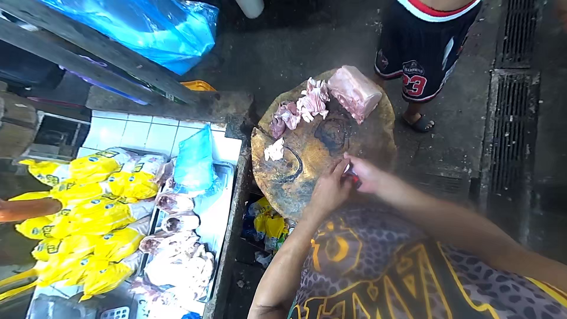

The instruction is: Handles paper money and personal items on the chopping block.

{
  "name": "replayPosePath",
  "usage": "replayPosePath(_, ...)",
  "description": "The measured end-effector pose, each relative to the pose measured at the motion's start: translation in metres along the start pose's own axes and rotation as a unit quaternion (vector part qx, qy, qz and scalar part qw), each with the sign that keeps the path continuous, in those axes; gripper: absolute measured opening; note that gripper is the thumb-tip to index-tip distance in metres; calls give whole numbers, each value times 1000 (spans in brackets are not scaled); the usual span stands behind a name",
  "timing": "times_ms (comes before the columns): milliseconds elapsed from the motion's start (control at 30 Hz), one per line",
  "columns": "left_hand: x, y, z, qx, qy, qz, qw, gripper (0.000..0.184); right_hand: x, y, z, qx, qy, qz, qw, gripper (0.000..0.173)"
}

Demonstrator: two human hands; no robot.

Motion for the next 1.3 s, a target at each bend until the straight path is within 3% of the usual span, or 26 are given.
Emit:
replayPosePath(200, -6, 0, -9, 25, 37, 3, 999, 36, -2, -2, 5, -19, 2, 12, 1000, 76)
replayPosePath(367, -7, 0, -13, 27, 42, -39, 998, 53, 0, -3, 4, -20, 10, 0, 1000, 78)
replayPosePath(467, -9, -1, -16, 53, 50, -40, 997, 48, 0, 0, 1, -31, 37, -3, 999, 81)
replayPosePath(633, -5, -2, -23, 136, 141, -4, 981, 32, -5, 4, -2, -65, 25, -48, 996, 84)
replayPosePath(833, -2, 3, -30, 246, 279, -1, 928, 34, -3, -1, 1, -65, 4, -37, 997, 77)
replayPosePath(1033, -9, 0, -42, 274, 450, 12, 850, 37, 11, -19, 8, -44, 6, -5, 999, 55)
replayPosePath(1167, -13, -5, -52, 315, 584, 77, 744, 31, 23, -20, 2, -1, 92, 33, 995, 28)
replayPosePath(1300, -10, -2, -58, 334, 668, 88, 659, 35, 44, -22, -22, 35, 202, 40, 978, 23)
Point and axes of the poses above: each hand's wrist, its own y-axis away from the middle knuckle, its own x-axis out of the back of the hand, z = x × y, the point moved 3 cm from there along -y, towards the middle knuckle, and after that the axes turned 6 degrees about x, right-handed, at the moved point
